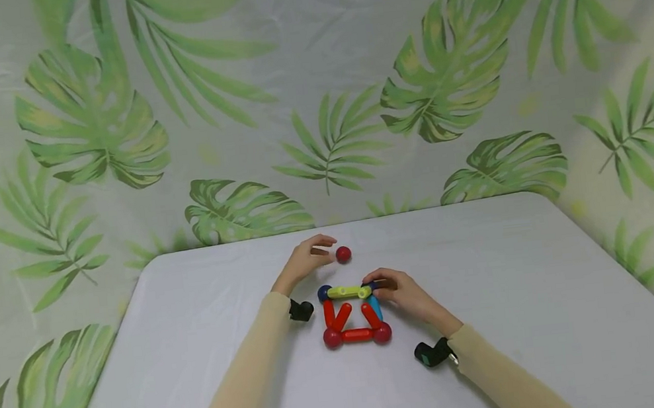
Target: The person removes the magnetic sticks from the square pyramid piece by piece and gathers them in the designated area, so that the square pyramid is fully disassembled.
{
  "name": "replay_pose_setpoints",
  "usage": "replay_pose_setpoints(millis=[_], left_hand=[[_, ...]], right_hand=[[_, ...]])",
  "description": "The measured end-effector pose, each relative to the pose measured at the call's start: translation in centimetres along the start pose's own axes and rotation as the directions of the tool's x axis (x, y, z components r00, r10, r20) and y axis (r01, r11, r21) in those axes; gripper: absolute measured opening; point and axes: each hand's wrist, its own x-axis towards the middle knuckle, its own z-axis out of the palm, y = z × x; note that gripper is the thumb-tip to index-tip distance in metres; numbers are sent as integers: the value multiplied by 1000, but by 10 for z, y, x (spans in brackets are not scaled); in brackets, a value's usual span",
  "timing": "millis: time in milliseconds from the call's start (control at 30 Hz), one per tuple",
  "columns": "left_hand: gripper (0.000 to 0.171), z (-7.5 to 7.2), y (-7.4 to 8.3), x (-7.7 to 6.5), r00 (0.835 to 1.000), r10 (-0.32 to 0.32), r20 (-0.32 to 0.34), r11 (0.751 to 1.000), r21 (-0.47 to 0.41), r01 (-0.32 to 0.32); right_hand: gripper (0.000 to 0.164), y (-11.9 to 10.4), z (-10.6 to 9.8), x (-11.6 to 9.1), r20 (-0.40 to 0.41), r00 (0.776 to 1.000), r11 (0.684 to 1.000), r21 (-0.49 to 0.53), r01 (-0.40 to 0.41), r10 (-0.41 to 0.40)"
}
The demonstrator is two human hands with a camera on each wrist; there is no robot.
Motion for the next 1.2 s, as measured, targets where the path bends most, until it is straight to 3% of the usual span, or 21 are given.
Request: replay_pose_setpoints(millis=[133, 300, 433, 633, 800, 967, 1067, 1200], left_hand=[[25, -2, 3, -30, 993, 99, 60, 992, -87, -93], [22, 6, 1, -58, 963, 215, 166, 971, -140, -192], [21, 16, 1, -66, 953, 249, 173, 968, -74, -239], [17, 27, 3, -65, 964, 246, 106, 968, 25, -250], [18, 25, 6, -64, 976, 214, -32, 976, 44, -212], [20, 2, 1, -59, 972, 164, -170, 984, 103, -148], [18, -18, -11, -54, 970, 121, -209, 979, 189, -82], [17, -39, -29, -47, 979, 44, -197, 961, 275, 12]], right_hand=[[27, 0, 0, -1, 7, 1000, 1000, -11, 16, -16], [27, 1, -2, -1, 12, 999, 999, -8, 36, -36], [26, 2, -4, -1, 18, 998, 999, 4, 52, -52], [26, 3, -3, -1, 25, 998, 998, 13, 64, -64], [27, 2, -1, -1, 29, 998, 999, 7, 53, -53], [27, -11, -1, -6, 31, 999, 999, 13, 40, -40], [27, -24, -2, -11, 39, 998, 999, 17, 39, -40], [27, -33, -2, -15, 55, 998, 999, 24, 35, -36]])
